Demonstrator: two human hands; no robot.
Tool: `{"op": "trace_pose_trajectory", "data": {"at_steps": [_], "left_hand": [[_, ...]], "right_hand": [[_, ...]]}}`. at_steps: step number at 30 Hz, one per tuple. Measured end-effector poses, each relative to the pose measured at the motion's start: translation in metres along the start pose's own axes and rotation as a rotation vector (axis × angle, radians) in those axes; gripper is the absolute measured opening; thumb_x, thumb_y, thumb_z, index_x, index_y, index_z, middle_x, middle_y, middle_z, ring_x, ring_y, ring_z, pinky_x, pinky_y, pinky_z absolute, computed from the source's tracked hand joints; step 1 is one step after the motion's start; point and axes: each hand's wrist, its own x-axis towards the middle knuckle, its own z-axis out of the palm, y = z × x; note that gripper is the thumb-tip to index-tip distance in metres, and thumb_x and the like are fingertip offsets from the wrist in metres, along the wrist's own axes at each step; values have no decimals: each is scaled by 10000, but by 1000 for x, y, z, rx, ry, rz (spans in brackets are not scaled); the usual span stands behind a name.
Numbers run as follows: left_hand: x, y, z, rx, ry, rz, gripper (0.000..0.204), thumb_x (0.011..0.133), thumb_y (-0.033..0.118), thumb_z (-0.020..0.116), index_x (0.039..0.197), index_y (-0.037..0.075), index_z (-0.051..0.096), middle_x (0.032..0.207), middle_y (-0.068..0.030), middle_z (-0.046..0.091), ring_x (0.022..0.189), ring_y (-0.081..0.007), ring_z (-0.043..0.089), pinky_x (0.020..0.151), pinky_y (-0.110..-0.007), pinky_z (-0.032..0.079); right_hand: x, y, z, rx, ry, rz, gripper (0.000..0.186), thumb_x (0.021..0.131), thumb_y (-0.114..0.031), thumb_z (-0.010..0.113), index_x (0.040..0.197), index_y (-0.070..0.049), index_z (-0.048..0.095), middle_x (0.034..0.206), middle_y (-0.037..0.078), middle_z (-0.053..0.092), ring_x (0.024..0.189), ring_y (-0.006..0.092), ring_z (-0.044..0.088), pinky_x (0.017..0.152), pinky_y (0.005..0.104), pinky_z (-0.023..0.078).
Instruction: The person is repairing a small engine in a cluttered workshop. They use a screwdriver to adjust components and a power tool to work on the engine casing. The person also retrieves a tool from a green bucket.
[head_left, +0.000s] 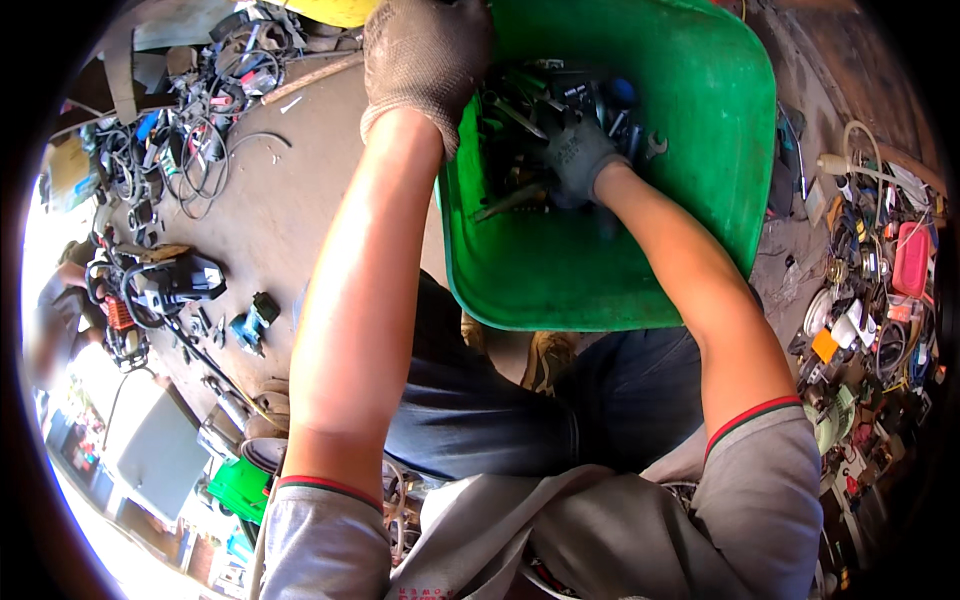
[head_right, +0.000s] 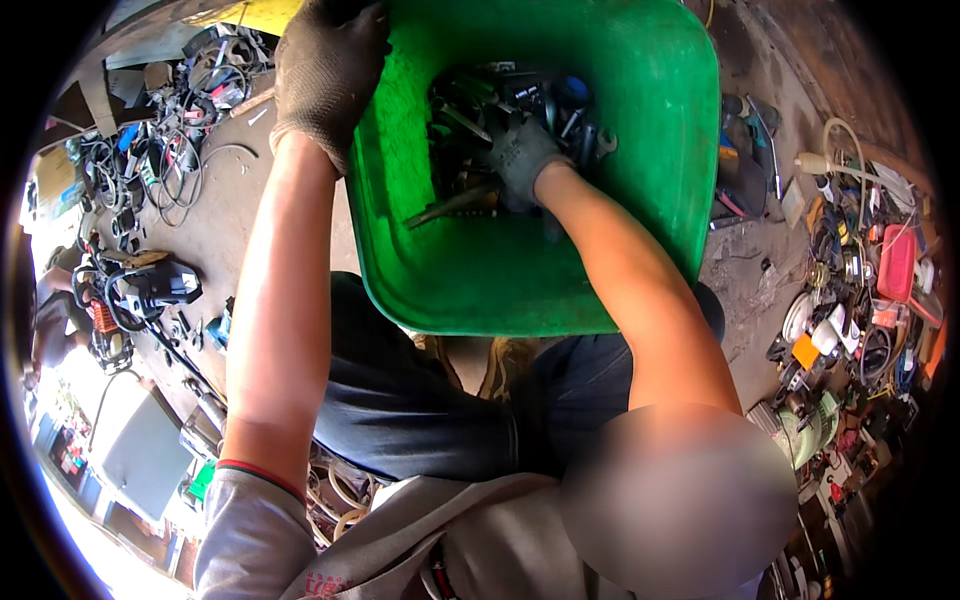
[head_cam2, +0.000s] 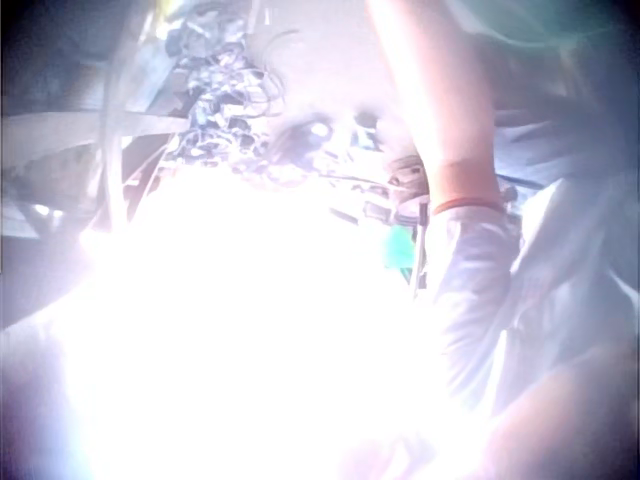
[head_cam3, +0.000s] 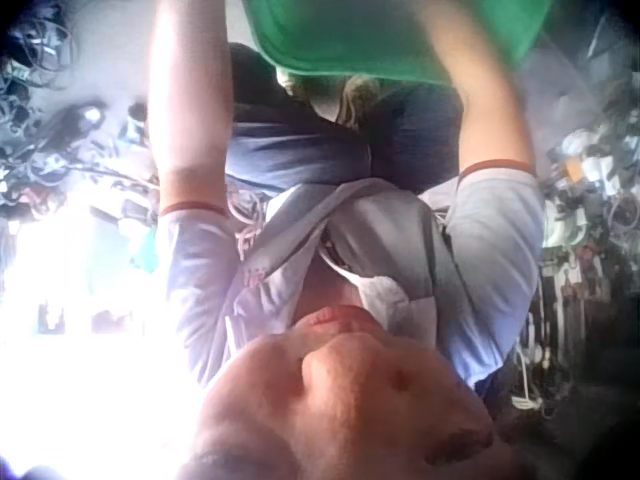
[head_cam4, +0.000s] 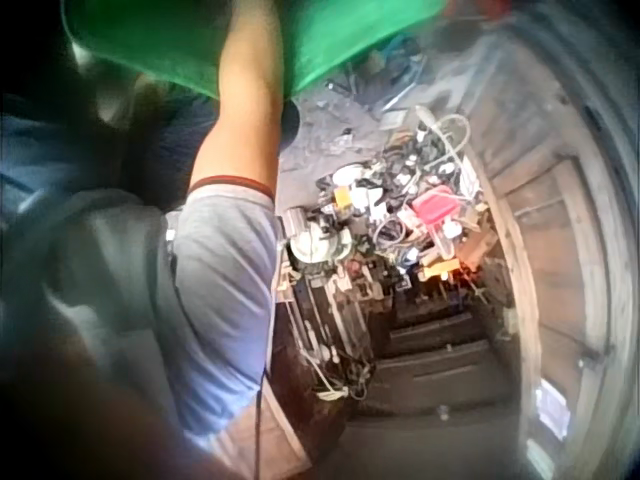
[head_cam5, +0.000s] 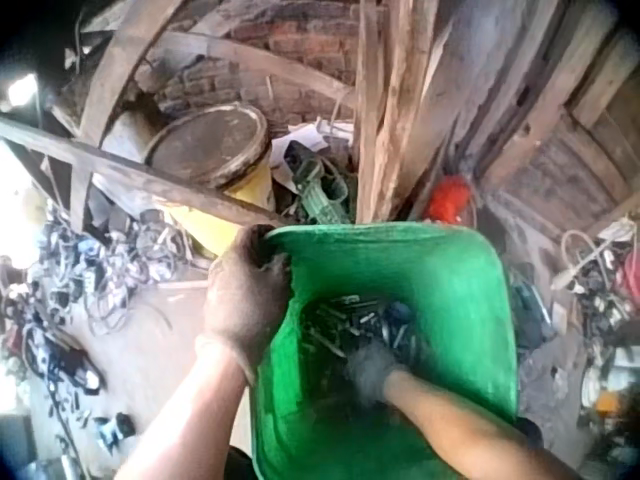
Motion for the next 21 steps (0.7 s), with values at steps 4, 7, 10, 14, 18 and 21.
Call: {"op": "trace_pose_trajectory", "data": {"at_steps": [4,7,10,14,18,21], "left_hand": [[-2,0,-1,64,0,-25,259,903,135,642,1139,35,675,1031,-216,720,1005,-366,696,859,-429,539],[-3,-1,-1,7,-56,-31,265,909,144,634,1145,31,674,1040,-213,722,1006,-364,696,859,-424,541],[-1,-1,-2,11,-35,8,271,913,158,634,1147,27,672,1043,-214,722,1000,-362,698,854,-423,542],[0,2,-5,47,-51,-70,276,909,168,641,1144,28,675,1048,-213,723,1020,-362,693,874,-421,535],[0,1,-4,26,-70,-90,273,910,174,642,1139,31,678,1060,-216,720,1047,-367,682,899,-426,525],[3,-3,-2,58,-44,-30,261,911,173,638,1128,34,680,1065,-222,715,1054,-378,675,910,-436,520]], "right_hand": [[-3,17,0,-41,35,-38,786,762,-444,701,1491,-252,481,1293,144,662,1206,348,611,990,456,485],[-3,35,-3,132,-79,103,703,792,-431,694,1441,-220,525,1249,167,677,1113,319,671,935,419,537],[-2,50,-18,324,48,367,626,822,-407,698,1385,-164,571,1209,169,697,1087,314,688,928,416,552],[-6,80,-54,588,123,790,517,862,-371,687,1290,-83,642,1227,173,693,1146,333,666,961,431,543],[-10,74,-75,327,133,754,343,886,-252,622,1154,-63,722,1231,185,690,1134,327,675,961,432,543],[-6,43,-80,151,312,569,321,874,-234,607,1108,-51,729,1210,197,688,1114,320,678,940,439,545]]}}
